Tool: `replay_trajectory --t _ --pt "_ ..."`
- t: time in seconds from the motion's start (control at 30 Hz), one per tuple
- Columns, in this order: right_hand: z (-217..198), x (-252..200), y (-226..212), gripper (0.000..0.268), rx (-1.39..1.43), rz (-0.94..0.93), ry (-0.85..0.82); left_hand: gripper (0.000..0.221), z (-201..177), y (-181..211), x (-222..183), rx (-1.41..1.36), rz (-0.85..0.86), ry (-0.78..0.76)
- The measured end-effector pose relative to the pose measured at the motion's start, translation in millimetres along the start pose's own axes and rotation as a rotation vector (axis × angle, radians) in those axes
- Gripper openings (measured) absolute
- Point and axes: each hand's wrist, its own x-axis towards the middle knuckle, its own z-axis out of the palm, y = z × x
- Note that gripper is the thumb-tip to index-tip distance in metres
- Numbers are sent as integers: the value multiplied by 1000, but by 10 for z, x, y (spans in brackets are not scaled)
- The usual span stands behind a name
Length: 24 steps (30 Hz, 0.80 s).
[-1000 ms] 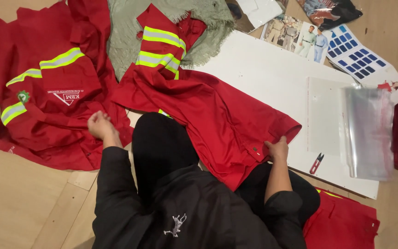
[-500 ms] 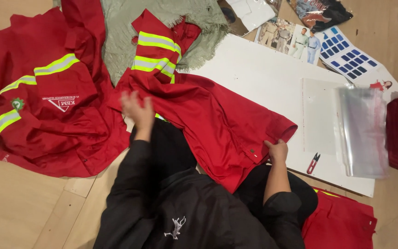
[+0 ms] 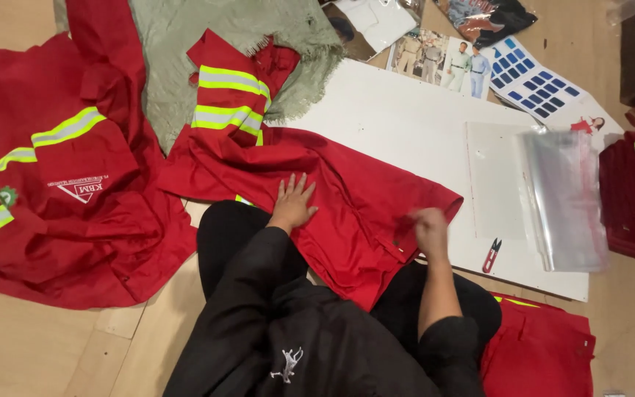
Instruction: Folding red work pants with yellow reflective stripes on a white board
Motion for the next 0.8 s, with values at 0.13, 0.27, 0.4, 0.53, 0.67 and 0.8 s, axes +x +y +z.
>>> replay_trajectory --t 0.13,0.27,0.4,0.53,0.67,0.8 --pt "65 -29 -170 29 -386 539 -1012 76 5 1 -14 4 -14 -39" --pt "-51 4 -221 33 -369 632 -878 74 -22 21 -26 17 -17 -34" --pt "-87 -156 124 35 -371 775 -448 71 -108 59 -87 3 4 -18" --pt "179 -347 877 44 -350 895 -221 70 -220 133 -203 -4 40 49" --pt "304 -249 860 62 -200 942 -148 69 -298 243 -265 30 189 129" --pt "253 -199 567 54 -218 844 -166 61 -206 433 -161 62 328 202"
